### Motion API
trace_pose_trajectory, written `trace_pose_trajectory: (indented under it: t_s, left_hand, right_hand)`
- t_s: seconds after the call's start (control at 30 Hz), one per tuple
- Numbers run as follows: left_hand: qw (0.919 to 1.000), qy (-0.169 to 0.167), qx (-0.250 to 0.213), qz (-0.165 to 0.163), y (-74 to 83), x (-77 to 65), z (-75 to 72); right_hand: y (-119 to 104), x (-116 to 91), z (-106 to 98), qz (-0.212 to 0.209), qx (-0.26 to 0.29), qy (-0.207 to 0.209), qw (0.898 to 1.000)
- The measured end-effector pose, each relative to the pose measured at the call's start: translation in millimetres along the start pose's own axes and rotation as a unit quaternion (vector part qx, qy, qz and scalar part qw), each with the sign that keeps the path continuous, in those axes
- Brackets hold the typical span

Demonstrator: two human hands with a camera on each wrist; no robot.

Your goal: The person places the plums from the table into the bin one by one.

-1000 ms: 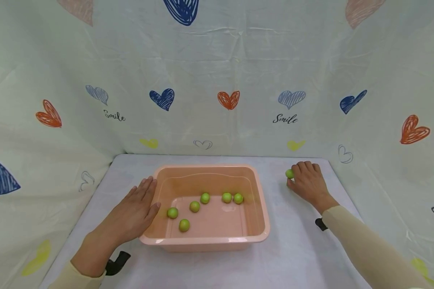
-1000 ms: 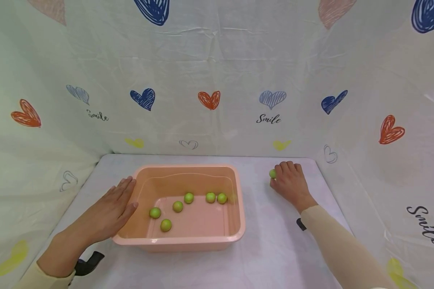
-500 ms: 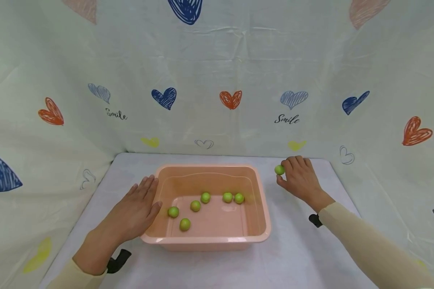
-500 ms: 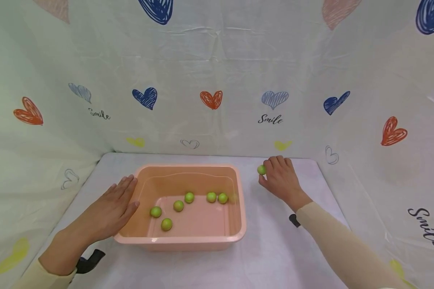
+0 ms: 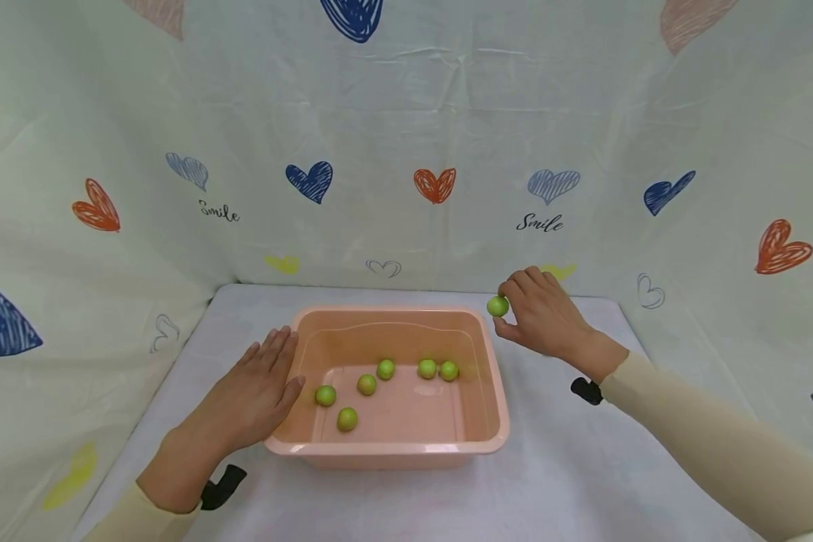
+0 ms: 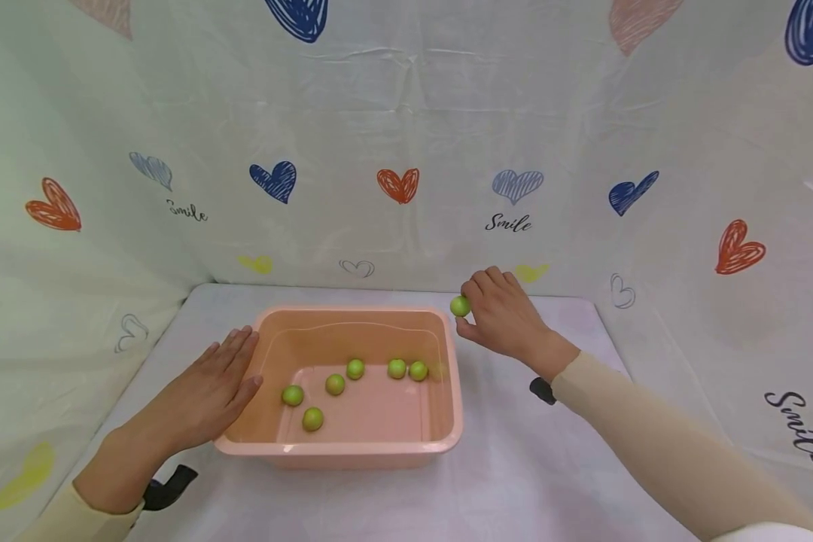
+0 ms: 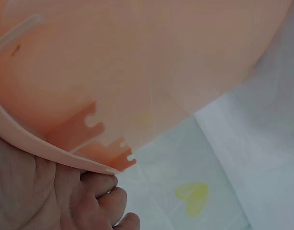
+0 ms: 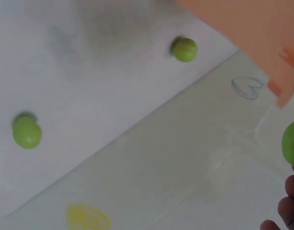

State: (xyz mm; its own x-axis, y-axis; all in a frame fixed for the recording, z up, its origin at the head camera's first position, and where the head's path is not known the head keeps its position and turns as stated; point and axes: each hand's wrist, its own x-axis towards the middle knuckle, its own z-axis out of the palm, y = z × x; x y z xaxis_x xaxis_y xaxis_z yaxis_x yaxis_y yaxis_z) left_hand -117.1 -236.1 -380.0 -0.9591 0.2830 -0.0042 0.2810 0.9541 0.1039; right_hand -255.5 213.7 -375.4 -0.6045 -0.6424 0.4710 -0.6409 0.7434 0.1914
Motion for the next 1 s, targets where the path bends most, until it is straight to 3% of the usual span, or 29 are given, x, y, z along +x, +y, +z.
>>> trace_pose_trajectory:
  t_s: [0.23,0.53,0.87,1.0]
  left_hand:
    - [1.0000,-0.004,-0.001,-0.003,1.3,0.8,-1.1]
    - [1.0000,-0.004,-0.009,0.001,0.5,0.0,-1.2]
    - [0.9999,-0.006,-0.013,-0.006,1.8,-0.4,-0.1]
    - [0.9999,-0.005,-0.012,-0.004,1.2,-0.3,0.2]
  right_hand:
    - [-23.5,34.9,-26.1,-0.032,0.029,-0.051,0.998]
    - [-68.5,79.3,-36.0,-0.105,0.057,-0.072,0.990]
    - [-118.8,104.0,-23.5,-0.152,0.098,-0.081,0.980]
    - [-134.3,107.0,-12.5,-0.184,0.112,-0.103,0.971]
